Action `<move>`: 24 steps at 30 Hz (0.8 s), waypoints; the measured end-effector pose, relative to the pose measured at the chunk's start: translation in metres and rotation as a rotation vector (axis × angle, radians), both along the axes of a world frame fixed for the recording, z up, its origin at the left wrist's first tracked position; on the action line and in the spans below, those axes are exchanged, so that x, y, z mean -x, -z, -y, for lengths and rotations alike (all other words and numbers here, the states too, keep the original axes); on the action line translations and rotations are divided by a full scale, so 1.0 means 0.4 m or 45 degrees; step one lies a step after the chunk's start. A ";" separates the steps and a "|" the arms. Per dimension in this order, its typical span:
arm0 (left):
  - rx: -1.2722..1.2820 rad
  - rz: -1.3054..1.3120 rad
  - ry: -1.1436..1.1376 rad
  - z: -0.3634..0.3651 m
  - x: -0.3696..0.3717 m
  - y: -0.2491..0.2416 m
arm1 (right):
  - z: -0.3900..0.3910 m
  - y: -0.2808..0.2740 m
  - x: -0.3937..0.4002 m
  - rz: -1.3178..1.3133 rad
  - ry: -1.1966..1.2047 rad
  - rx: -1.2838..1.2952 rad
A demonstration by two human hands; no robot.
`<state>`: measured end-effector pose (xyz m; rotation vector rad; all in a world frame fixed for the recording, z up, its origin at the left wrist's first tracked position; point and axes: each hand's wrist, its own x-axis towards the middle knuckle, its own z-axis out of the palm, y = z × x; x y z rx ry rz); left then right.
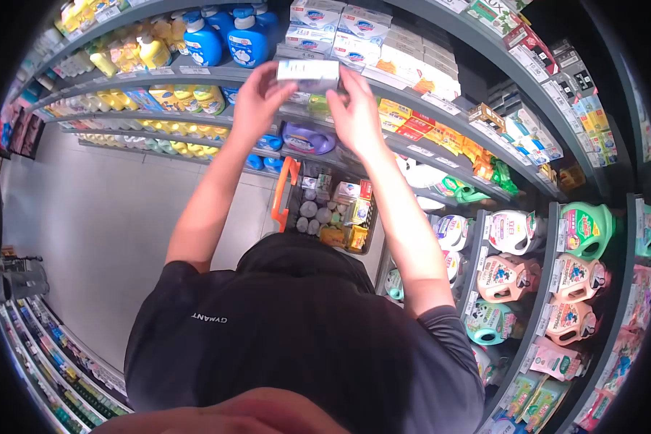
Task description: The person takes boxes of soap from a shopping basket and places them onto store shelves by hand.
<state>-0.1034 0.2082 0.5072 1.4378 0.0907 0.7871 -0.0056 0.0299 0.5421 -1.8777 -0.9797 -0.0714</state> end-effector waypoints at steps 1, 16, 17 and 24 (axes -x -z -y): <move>-0.077 0.029 -0.040 -0.020 -0.033 -0.028 | -0.026 -0.017 -0.033 0.137 0.048 0.036; -0.433 -0.109 -0.306 -0.195 -0.269 -0.004 | -0.175 -0.107 -0.181 -0.067 0.132 0.169; -0.519 -0.167 -0.341 -0.187 -0.259 -0.018 | -0.179 -0.082 -0.199 -0.116 0.063 0.109; -0.673 -0.315 -0.450 -0.148 -0.208 -0.041 | -0.156 -0.071 -0.190 -0.450 -0.104 -0.265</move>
